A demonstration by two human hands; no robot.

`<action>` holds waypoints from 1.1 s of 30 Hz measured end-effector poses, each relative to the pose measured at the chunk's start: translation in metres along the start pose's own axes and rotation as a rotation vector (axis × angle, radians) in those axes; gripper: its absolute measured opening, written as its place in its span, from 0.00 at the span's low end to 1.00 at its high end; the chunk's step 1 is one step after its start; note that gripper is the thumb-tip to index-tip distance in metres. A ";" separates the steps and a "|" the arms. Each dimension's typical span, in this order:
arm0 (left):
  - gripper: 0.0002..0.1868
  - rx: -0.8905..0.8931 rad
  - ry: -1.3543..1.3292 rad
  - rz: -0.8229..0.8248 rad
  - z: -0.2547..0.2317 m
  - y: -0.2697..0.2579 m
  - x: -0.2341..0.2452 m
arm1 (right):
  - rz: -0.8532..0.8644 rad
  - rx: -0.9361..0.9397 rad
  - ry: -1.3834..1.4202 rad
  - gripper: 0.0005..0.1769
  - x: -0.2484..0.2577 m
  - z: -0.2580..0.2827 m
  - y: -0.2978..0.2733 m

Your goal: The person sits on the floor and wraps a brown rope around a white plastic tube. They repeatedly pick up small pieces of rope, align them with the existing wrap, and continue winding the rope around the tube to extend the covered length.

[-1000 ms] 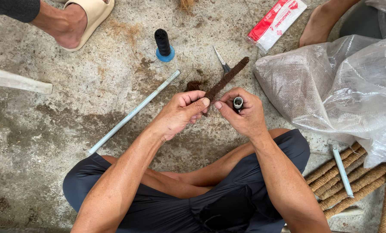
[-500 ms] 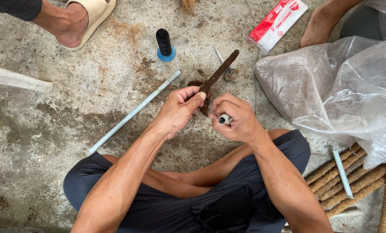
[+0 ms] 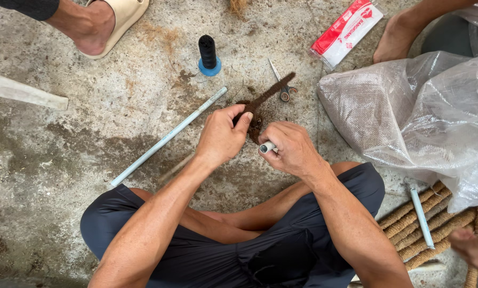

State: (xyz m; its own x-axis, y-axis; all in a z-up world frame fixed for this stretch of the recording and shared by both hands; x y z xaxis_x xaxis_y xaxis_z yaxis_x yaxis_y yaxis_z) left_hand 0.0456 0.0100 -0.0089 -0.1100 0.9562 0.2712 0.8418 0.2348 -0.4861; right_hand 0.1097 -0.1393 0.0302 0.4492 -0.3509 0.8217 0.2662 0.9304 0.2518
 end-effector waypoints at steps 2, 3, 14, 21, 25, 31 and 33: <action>0.14 -0.377 0.162 -0.210 -0.008 0.000 0.002 | 0.016 0.035 -0.038 0.13 -0.001 0.001 -0.001; 0.15 -0.568 0.246 -0.307 -0.012 -0.003 0.002 | 0.023 0.049 -0.057 0.14 -0.001 0.001 -0.001; 0.11 -0.537 0.783 -0.153 -0.008 -0.004 -0.022 | 0.055 0.179 -0.270 0.16 0.006 0.006 -0.001; 0.10 -0.654 0.926 -0.066 -0.009 -0.012 -0.027 | -0.016 0.052 -0.076 0.17 0.009 -0.020 -0.007; 0.09 -0.660 0.939 0.040 -0.011 -0.016 -0.026 | -0.024 -0.030 0.063 0.17 0.003 -0.033 -0.009; 0.12 -0.469 0.892 0.314 -0.016 -0.021 -0.019 | 0.142 -0.489 0.422 0.18 -0.017 -0.064 -0.017; 0.11 -0.463 0.879 0.357 -0.020 -0.028 -0.015 | 0.151 -0.489 0.617 0.19 -0.021 -0.068 -0.018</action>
State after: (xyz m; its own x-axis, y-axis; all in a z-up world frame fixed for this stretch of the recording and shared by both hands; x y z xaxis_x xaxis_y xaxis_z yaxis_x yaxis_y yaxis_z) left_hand 0.0347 -0.0144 0.0174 0.4498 0.4504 0.7712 0.8896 -0.3021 -0.3424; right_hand 0.1534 -0.1561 -0.0261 0.8627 -0.3531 0.3621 0.4444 0.8710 -0.2094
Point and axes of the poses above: each hand's wrist, its own y-axis towards the middle knuckle, its own x-axis out of the back of the hand, z = x × y, the point moved 5 cm from there along y, towards the middle knuckle, and after that the axes turned 8 degrees about z, right-handed, at the moved point
